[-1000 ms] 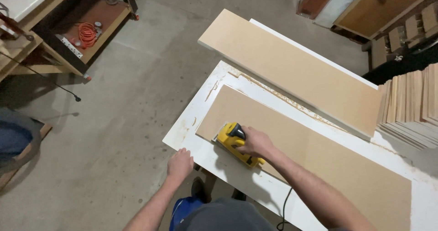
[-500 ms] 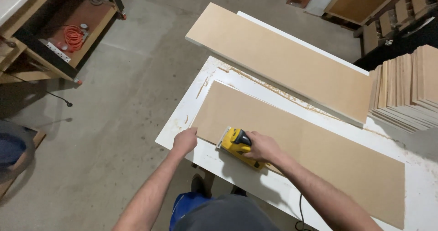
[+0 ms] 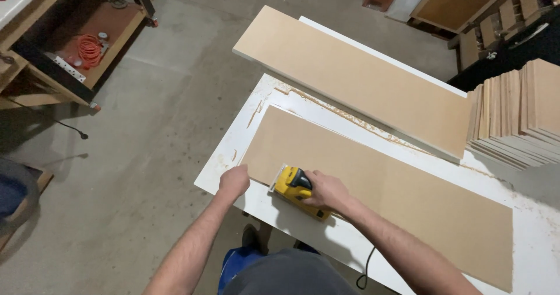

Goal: Sanding the surface of rectangular wooden boards using an electric orbital sander on a workbench.

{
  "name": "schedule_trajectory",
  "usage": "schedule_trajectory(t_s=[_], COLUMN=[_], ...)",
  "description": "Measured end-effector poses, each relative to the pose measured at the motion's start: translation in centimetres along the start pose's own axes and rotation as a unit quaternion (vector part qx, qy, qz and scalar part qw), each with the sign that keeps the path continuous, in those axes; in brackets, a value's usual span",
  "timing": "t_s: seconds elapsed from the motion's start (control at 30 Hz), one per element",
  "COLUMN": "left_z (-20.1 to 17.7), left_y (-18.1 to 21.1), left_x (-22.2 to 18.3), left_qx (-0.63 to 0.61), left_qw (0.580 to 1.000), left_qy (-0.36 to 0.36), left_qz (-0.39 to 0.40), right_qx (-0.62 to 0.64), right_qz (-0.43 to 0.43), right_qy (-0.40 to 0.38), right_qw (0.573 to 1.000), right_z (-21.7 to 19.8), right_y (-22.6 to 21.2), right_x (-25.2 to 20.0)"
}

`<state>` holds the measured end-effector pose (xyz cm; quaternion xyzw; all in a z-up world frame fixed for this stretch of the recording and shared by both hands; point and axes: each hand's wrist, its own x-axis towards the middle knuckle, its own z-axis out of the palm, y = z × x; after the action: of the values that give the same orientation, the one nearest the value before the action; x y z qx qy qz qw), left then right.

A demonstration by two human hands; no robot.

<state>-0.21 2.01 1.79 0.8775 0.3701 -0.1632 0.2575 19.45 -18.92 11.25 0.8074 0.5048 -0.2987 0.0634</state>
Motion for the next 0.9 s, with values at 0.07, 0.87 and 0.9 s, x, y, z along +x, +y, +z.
schedule_trajectory(t_s=[0.07,0.87,0.9], left_z=[1.0,3.3,3.5], left_y=[-0.2,1.2,1.2], left_x=[0.5,0.5,0.6], left_qx=[0.002,0.120,0.123], left_qw=[1.000,0.991,0.990], left_qy=[0.005,0.044,0.043], left_qz=[0.002,0.050,0.046], right_qx=[0.001,0.110,0.105], right_qz=[0.018,0.133,0.123], right_qy=[-0.006,0.129,0.118], right_qw=[1.000,0.976,0.980], right_z=[-0.1,-10.9,-10.8], right_y=[2.0,-2.4,-3.6], right_x=[-2.0,9.6,8.7])
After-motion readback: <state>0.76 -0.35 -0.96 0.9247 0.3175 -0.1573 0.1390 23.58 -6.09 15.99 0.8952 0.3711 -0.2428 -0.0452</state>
